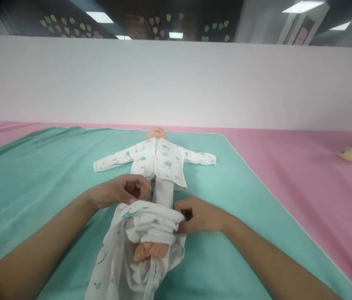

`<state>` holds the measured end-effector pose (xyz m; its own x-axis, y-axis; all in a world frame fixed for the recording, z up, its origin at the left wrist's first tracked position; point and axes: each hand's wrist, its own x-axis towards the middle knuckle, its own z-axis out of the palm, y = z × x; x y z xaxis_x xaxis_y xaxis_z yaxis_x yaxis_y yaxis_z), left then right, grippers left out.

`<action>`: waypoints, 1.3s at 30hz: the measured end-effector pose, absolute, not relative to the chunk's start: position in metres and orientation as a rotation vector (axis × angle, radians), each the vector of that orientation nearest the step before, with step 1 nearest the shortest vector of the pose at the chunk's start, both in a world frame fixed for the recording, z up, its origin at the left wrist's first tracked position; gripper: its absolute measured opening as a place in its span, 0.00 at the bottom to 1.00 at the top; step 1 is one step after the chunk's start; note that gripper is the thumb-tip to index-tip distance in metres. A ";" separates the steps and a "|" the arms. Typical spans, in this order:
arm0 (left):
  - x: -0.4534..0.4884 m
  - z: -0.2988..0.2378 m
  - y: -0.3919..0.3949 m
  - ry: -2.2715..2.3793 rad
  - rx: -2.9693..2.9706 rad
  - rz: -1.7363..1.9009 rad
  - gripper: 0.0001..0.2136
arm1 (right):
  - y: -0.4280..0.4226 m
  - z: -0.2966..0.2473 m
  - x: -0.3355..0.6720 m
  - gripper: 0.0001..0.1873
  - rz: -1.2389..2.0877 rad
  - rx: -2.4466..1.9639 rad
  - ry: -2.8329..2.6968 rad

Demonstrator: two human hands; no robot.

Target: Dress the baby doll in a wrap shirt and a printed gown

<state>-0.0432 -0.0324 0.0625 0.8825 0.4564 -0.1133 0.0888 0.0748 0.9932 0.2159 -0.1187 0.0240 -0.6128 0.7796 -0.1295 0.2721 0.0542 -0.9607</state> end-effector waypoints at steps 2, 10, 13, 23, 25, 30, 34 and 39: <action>-0.047 0.065 -0.032 0.450 1.525 0.100 0.16 | -0.119 0.021 0.218 0.09 1.556 -1.003 -1.814; -0.058 0.064 -0.042 0.292 1.458 -0.060 0.18 | -0.112 0.021 0.230 0.10 1.414 -0.920 -1.596; -0.048 0.061 -0.057 0.155 1.249 0.411 0.17 | -0.109 0.020 0.229 0.08 1.446 -0.950 -1.592; -0.011 0.062 -0.084 0.269 1.014 0.791 0.32 | -0.107 0.015 0.222 0.07 1.296 -1.177 -1.360; -0.009 0.060 -0.083 0.311 1.023 0.766 0.33 | -0.109 0.016 0.218 0.11 1.439 -1.137 -1.250; -0.009 0.056 -0.079 0.356 1.244 0.636 0.27 | -0.111 0.016 0.214 0.13 1.750 -0.897 -1.002; -0.012 0.059 -0.080 0.565 1.648 0.591 0.10 | -0.108 0.014 0.218 0.10 1.816 -0.876 -0.875; -0.004 0.059 -0.092 0.500 2.270 0.495 0.09 | -0.107 0.015 0.222 0.09 1.677 -0.971 -1.080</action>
<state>-0.0037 -0.0922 0.0588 0.8492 0.4899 0.1970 0.2012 -0.6451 0.7371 0.2220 -0.1067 0.0147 -0.2959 0.9446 -0.1423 -0.2610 -0.2232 -0.9392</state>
